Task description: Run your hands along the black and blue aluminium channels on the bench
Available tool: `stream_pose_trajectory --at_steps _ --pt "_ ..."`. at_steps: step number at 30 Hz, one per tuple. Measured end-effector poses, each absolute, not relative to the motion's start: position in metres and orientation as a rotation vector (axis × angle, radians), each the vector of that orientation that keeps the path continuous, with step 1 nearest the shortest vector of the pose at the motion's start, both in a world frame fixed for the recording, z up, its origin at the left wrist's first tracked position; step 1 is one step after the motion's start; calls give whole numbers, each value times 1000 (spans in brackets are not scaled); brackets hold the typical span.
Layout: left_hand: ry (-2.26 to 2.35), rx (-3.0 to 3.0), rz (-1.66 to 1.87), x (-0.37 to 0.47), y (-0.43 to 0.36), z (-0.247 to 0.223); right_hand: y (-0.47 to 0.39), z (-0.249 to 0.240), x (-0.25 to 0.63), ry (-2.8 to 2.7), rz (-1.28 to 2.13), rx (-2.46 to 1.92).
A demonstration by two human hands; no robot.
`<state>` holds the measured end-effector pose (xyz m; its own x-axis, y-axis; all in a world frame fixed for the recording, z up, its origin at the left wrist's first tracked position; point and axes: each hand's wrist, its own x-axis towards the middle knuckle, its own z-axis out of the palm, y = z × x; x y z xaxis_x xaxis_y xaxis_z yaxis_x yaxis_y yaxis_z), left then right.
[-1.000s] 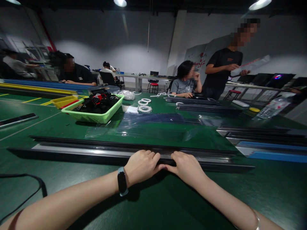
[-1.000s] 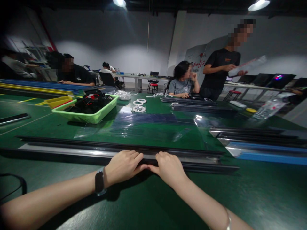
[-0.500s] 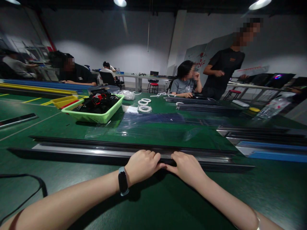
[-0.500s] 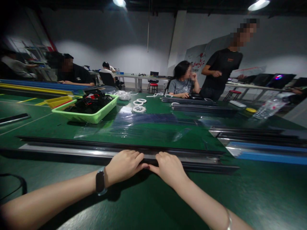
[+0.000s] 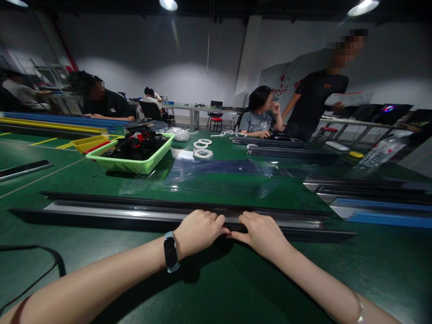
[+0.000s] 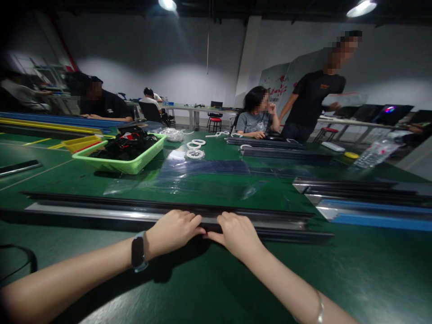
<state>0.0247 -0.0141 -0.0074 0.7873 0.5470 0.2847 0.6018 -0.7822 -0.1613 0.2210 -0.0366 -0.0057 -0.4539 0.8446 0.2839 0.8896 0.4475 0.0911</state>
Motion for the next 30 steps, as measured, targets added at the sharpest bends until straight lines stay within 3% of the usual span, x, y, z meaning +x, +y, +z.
stream_pose_trajectory --at_steps 9,30 --pt "-898 -2759 -182 14 -19 11 -35 -5 221 -2506 -295 -1526" --pt "-943 -2683 -416 27 -17 -14 -36 -10 218 -2487 -341 -1527"
